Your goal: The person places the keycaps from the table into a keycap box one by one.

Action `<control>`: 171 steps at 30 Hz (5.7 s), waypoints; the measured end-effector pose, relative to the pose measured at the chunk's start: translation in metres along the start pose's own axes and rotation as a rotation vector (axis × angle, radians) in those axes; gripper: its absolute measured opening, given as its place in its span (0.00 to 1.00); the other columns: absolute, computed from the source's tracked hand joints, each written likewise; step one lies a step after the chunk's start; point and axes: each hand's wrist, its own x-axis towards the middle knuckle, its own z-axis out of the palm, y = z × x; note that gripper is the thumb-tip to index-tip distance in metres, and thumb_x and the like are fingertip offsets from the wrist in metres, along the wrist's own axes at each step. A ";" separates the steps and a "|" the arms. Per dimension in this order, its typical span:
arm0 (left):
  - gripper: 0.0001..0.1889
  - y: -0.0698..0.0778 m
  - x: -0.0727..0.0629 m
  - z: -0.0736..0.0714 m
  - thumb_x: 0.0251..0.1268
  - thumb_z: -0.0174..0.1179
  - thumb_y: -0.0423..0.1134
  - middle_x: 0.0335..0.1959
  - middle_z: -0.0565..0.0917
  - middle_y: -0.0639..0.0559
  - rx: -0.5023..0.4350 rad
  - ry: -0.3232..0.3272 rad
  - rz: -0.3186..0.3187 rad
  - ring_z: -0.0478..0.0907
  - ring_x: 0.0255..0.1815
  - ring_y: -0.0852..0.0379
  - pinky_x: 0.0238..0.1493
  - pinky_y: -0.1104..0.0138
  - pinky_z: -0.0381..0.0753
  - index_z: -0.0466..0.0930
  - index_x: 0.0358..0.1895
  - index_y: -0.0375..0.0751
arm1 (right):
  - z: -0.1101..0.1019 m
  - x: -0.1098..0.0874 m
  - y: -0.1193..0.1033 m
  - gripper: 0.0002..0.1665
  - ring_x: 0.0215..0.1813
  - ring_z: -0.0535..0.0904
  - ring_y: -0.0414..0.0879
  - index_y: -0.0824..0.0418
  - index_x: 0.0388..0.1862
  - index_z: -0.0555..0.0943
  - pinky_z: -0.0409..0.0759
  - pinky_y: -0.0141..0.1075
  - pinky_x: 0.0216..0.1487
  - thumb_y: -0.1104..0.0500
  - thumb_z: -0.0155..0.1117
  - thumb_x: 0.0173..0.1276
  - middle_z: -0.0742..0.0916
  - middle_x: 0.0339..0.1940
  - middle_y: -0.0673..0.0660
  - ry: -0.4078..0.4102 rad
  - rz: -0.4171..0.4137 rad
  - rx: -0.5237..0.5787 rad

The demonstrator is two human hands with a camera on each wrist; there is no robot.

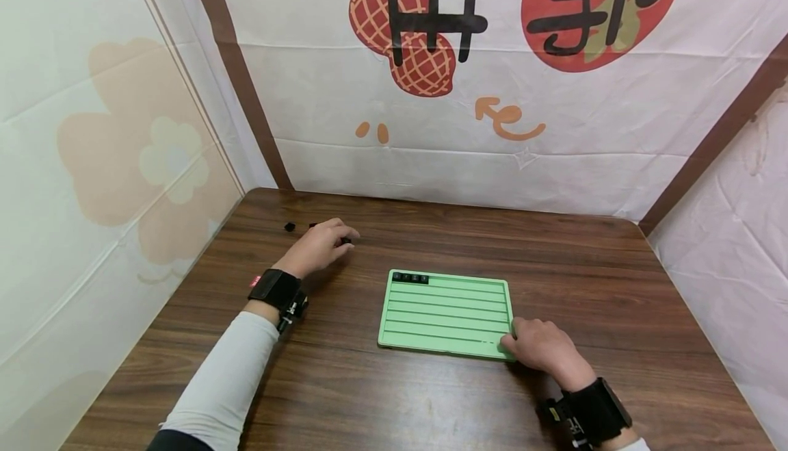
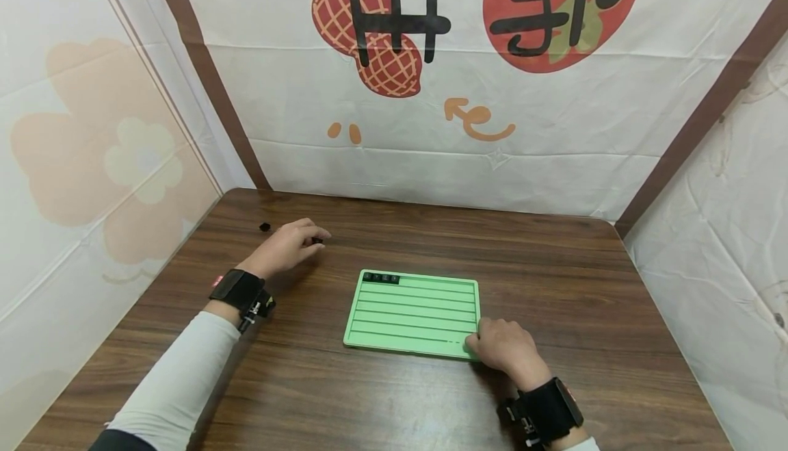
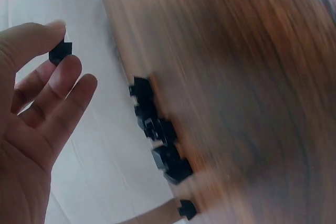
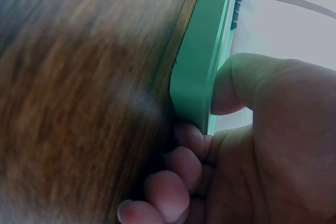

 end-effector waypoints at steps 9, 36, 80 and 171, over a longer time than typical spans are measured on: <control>0.12 0.016 0.010 0.007 0.72 0.63 0.34 0.49 0.79 0.48 0.010 -0.024 0.050 0.79 0.42 0.56 0.42 0.63 0.80 0.85 0.54 0.37 | 0.001 0.001 0.001 0.11 0.26 0.69 0.48 0.58 0.31 0.73 0.63 0.40 0.31 0.52 0.54 0.70 0.74 0.23 0.55 0.010 0.005 -0.012; 0.12 0.075 0.045 0.024 0.71 0.63 0.33 0.50 0.81 0.51 -0.024 -0.129 0.198 0.81 0.46 0.57 0.46 0.65 0.82 0.85 0.55 0.40 | 0.000 0.001 -0.001 0.12 0.26 0.70 0.48 0.59 0.32 0.74 0.65 0.39 0.30 0.52 0.56 0.70 0.75 0.23 0.55 0.005 0.014 -0.016; 0.06 0.126 0.067 0.067 0.70 0.65 0.34 0.44 0.84 0.53 0.032 -0.279 0.379 0.81 0.43 0.60 0.44 0.71 0.80 0.87 0.45 0.45 | 0.000 0.000 0.000 0.12 0.26 0.69 0.48 0.59 0.32 0.74 0.64 0.39 0.29 0.52 0.55 0.70 0.74 0.23 0.54 0.012 0.024 -0.016; 0.18 0.053 0.030 0.025 0.72 0.64 0.49 0.55 0.79 0.51 0.084 -0.169 0.117 0.76 0.58 0.53 0.56 0.58 0.79 0.83 0.57 0.45 | 0.002 0.001 0.001 0.11 0.27 0.69 0.49 0.58 0.32 0.73 0.63 0.40 0.31 0.52 0.54 0.69 0.74 0.23 0.55 0.011 0.020 -0.007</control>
